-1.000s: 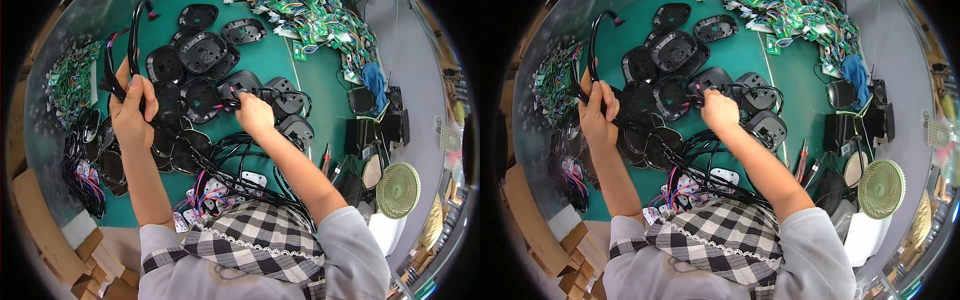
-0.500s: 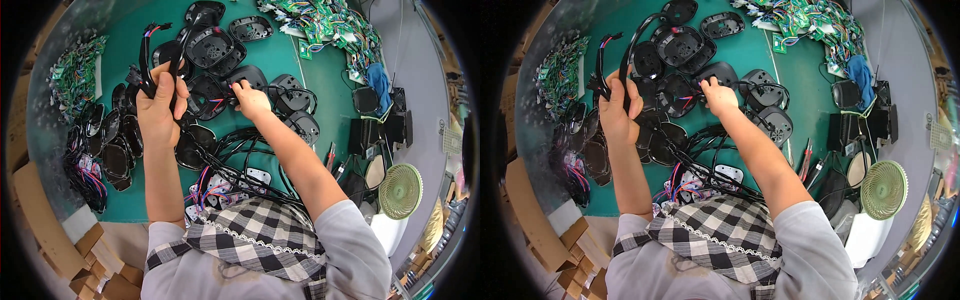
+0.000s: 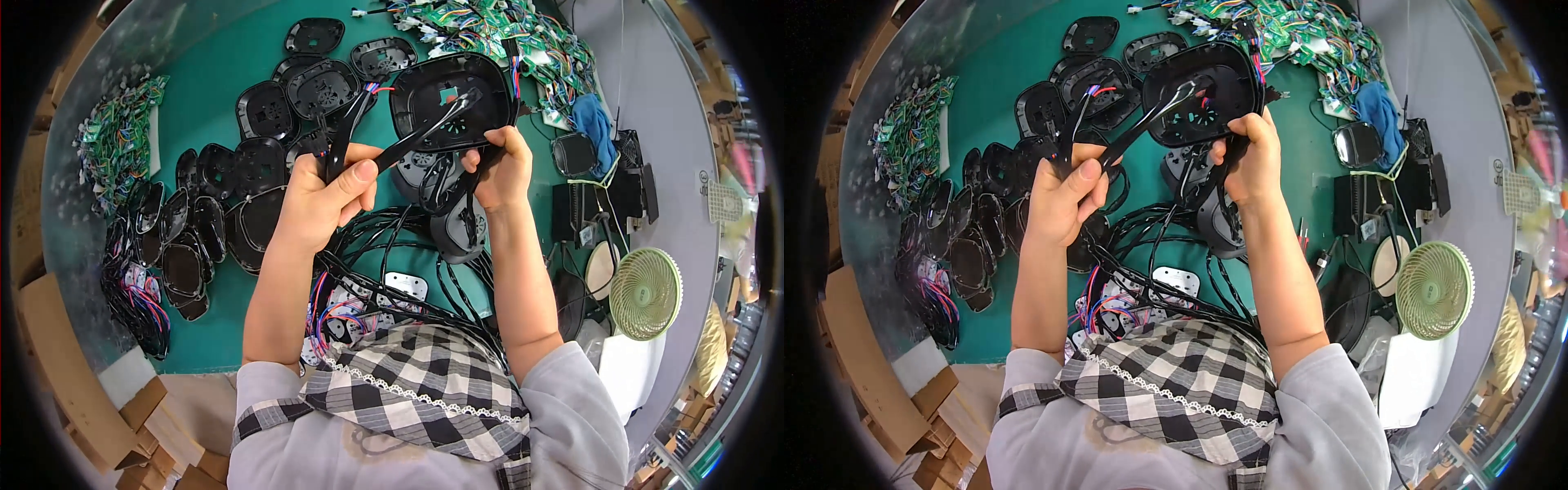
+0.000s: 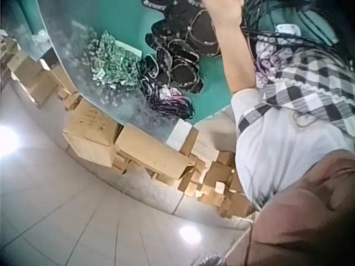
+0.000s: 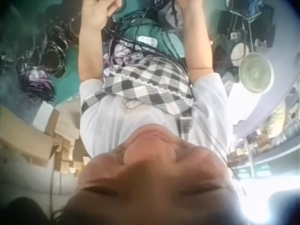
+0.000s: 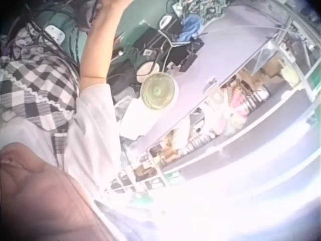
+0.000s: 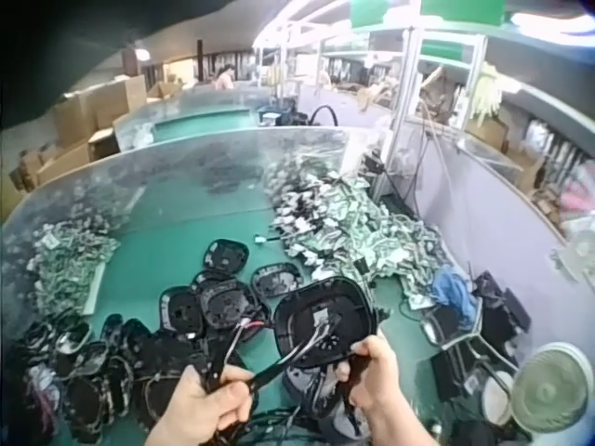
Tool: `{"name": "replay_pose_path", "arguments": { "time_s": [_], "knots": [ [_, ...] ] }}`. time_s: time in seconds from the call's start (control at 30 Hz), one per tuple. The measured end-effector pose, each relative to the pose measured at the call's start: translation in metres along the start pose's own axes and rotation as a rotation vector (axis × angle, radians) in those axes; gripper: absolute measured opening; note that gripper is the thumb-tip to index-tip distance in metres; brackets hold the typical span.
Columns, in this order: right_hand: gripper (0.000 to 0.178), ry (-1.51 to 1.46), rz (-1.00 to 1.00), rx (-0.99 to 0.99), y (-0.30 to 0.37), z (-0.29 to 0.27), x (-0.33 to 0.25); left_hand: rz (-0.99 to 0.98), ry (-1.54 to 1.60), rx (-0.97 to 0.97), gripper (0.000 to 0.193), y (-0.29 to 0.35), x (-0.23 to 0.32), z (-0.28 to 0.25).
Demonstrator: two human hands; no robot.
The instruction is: The person snaps rims onto lenses, moves a cardboard box aside, untangles wire harnesses, and threads the wires through plastic housing bases.
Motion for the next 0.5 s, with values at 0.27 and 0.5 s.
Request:
{"name": "replay_pose_path", "arguments": {
  "time_s": [0.27, 0.5],
  "knots": [
    [0.013, -0.112, 0.031, 0.036, 0.007, -0.007, 0.001, 0.058, 0.007, 0.173, 0.025, 0.013, 0.007, -0.016],
    [0.021, 0.301, -0.324, 0.033, 0.027, 0.007, -0.029, -0.170, -0.655, 0.240, 0.026, 0.018, 0.006, -0.014]
  ]
}}
Point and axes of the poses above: each hand's wrist, its own y-axis away from the middle knuckle, its own z-axis out of the palm, x = y × z, the point moved 6 cm from there along -y, towards the middle knuckle, and after that the axes turned 10 degrees about -y, right-handed, at the moved point
